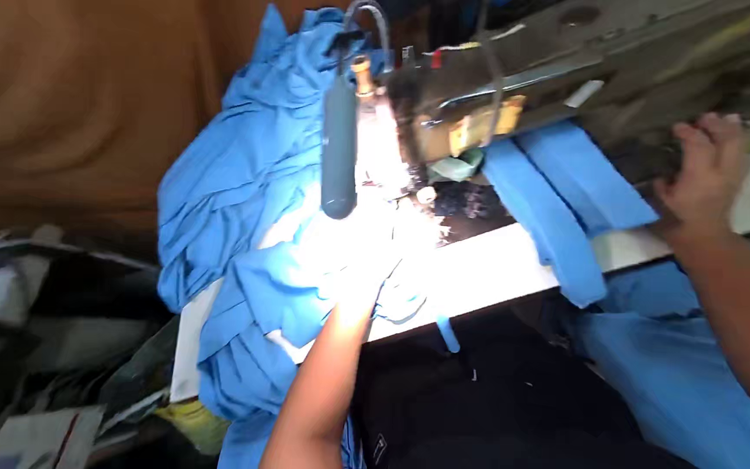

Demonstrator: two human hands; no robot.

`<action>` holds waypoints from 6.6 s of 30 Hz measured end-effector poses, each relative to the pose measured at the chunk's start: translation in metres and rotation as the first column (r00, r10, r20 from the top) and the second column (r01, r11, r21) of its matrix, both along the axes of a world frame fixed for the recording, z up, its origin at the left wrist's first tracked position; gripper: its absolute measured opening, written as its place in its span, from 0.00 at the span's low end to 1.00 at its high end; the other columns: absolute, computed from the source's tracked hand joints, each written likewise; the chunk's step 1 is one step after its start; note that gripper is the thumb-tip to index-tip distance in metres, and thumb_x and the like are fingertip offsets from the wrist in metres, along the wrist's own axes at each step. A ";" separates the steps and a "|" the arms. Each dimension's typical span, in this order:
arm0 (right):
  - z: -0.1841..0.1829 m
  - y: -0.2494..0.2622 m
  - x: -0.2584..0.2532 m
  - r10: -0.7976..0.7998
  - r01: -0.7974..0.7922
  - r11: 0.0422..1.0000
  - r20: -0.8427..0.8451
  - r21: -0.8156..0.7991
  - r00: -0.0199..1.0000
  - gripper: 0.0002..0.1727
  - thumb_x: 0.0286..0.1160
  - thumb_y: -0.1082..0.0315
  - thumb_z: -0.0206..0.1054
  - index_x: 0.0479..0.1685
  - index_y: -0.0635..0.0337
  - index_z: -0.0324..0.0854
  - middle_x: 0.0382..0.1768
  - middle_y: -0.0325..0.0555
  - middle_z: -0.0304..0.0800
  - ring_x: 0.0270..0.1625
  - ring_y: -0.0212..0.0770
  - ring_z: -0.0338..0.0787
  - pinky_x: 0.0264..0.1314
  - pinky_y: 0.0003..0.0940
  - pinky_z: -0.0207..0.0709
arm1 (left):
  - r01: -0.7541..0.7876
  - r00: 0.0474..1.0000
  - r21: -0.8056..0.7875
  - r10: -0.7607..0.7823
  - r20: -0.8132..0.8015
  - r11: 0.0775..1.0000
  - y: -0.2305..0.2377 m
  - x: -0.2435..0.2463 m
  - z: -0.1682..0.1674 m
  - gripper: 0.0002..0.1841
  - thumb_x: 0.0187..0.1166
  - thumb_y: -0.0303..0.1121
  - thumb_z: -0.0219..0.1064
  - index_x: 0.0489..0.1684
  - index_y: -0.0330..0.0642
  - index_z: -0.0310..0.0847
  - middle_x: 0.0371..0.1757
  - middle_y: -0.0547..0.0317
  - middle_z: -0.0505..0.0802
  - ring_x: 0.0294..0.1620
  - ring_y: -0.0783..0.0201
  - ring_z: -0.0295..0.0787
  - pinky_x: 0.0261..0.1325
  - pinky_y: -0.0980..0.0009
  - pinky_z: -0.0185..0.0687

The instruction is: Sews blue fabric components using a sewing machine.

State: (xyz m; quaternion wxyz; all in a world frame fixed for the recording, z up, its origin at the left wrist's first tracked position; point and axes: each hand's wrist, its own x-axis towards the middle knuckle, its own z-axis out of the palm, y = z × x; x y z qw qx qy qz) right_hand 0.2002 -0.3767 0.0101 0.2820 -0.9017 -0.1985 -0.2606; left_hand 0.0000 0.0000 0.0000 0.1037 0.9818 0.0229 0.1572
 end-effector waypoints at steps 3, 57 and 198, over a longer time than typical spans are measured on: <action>-0.008 -0.006 0.006 0.006 -0.007 1.000 0.034 0.007 0.999 0.27 0.78 0.80 0.57 0.79 0.74 0.70 0.83 0.79 0.64 0.88 0.81 0.58 0.88 0.70 0.52 | -0.101 0.994 -0.048 0.099 -0.054 0.994 -0.016 0.007 0.022 0.21 0.84 0.39 0.61 0.68 0.36 0.84 0.71 0.38 0.86 0.76 0.40 0.79 0.77 0.43 0.69; -0.017 0.141 -0.232 0.780 -0.782 0.621 -0.135 0.050 0.611 0.07 0.74 0.75 0.64 0.40 0.63 0.89 0.48 0.58 0.94 0.38 0.54 0.95 0.33 0.49 0.87 | 0.059 0.876 -0.115 -0.107 -0.470 0.992 0.005 -0.054 0.074 0.17 0.86 0.42 0.64 0.46 0.35 0.90 0.42 0.46 0.93 0.45 0.49 0.91 0.52 0.43 0.84; 0.029 0.185 -0.143 0.519 -0.674 0.733 -0.571 -0.085 0.636 0.12 0.79 0.66 0.70 0.55 0.61 0.89 0.55 0.57 0.91 0.49 0.58 0.93 0.48 0.60 0.85 | 0.166 0.986 -0.170 -0.169 -0.003 0.971 0.006 -0.028 0.023 0.20 0.81 0.34 0.55 0.59 0.40 0.92 0.67 0.41 0.89 0.70 0.44 0.85 0.72 0.44 0.75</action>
